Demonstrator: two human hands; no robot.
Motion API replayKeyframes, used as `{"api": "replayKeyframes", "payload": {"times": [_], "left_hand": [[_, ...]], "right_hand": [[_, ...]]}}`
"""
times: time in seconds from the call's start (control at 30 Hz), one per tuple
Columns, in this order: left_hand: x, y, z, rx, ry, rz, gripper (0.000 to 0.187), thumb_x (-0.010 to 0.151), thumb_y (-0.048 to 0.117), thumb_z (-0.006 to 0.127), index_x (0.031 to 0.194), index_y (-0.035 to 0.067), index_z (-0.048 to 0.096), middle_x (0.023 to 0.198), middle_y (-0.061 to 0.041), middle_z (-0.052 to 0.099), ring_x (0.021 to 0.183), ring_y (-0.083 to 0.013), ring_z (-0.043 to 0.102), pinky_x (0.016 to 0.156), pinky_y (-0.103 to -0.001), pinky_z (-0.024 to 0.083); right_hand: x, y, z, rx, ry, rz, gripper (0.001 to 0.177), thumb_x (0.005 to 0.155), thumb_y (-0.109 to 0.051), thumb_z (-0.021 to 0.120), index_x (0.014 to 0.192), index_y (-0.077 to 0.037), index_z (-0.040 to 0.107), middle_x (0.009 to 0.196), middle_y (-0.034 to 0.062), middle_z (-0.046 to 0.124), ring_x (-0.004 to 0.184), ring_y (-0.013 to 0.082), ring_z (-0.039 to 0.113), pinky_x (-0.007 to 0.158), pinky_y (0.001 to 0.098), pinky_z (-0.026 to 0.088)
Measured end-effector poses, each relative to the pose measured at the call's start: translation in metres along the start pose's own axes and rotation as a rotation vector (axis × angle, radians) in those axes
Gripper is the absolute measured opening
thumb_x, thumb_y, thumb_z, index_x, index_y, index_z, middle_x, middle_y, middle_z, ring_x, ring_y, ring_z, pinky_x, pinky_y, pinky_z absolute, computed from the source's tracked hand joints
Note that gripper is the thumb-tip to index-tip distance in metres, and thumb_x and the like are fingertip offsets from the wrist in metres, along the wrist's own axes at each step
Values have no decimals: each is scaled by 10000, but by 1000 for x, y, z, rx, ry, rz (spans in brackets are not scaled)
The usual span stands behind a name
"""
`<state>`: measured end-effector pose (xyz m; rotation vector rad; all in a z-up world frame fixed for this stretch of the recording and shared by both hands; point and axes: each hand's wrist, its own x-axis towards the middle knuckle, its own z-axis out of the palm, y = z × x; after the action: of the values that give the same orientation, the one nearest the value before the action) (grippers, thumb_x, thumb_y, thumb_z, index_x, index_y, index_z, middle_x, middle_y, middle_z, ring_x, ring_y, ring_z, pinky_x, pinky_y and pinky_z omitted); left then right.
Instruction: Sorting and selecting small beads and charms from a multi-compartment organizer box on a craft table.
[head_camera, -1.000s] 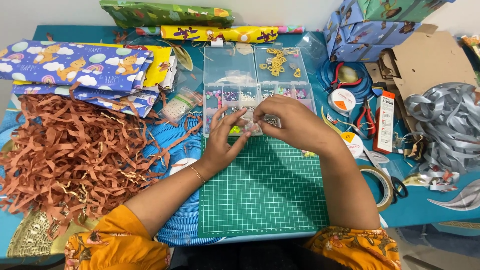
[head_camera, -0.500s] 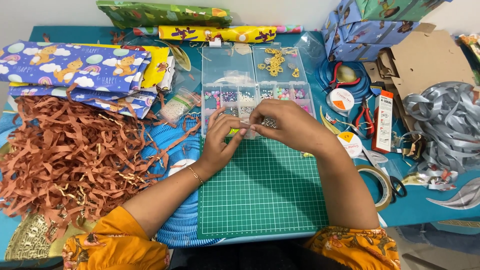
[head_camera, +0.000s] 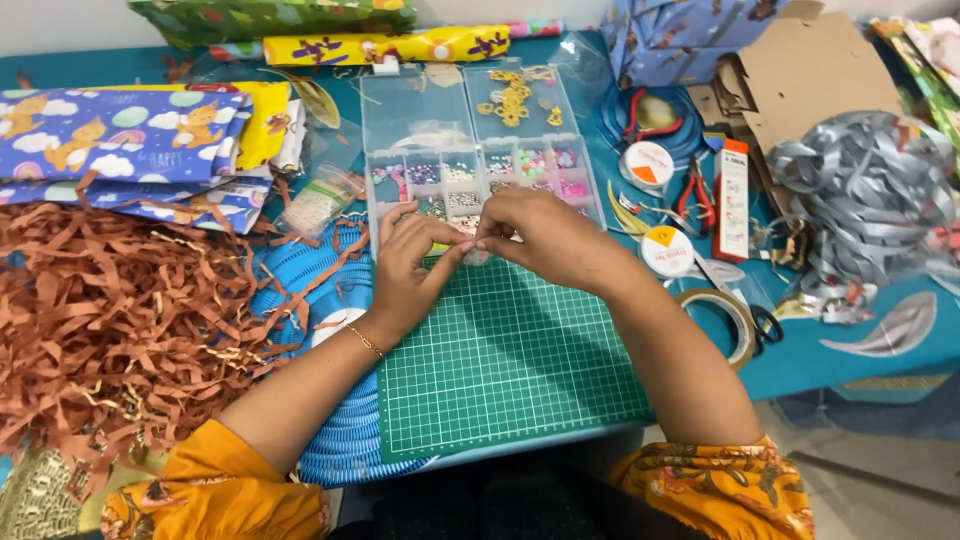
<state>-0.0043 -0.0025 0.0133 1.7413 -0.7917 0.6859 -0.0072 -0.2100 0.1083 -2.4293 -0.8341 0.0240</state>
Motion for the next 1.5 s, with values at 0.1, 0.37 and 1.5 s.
{"api": "replayKeyframes", "payload": {"times": [0.1,0.37,1.5], "left_hand": [[-3,-1,3,16,-37,51,77,898,126,829,944,144,770,875,9,759,861,-220,709,1091,-485,365],[-11,2,6,95,-200,190,446,1045,494,546,1295,127,584,1244,-39,665,1156,-244,631,1204,-630,206],[-24,1,21,59,-351,693,391,1010,439,620,760,138,612,683,-4,561,694,-197,622,794,-352,579]], "right_hand": [[-11,9,10,-52,22,-24,108,905,-136,745,872,-130,643,804,31,619,831,264,661,769,402,549],[-57,6,-24,-100,-85,239,105,929,-86,696,1028,-66,726,897,164,749,896,383,733,832,501,557],[-29,45,-13,-552,394,87,192,957,-234,722,1142,-201,759,1123,21,717,1146,298,639,901,432,492]]}}
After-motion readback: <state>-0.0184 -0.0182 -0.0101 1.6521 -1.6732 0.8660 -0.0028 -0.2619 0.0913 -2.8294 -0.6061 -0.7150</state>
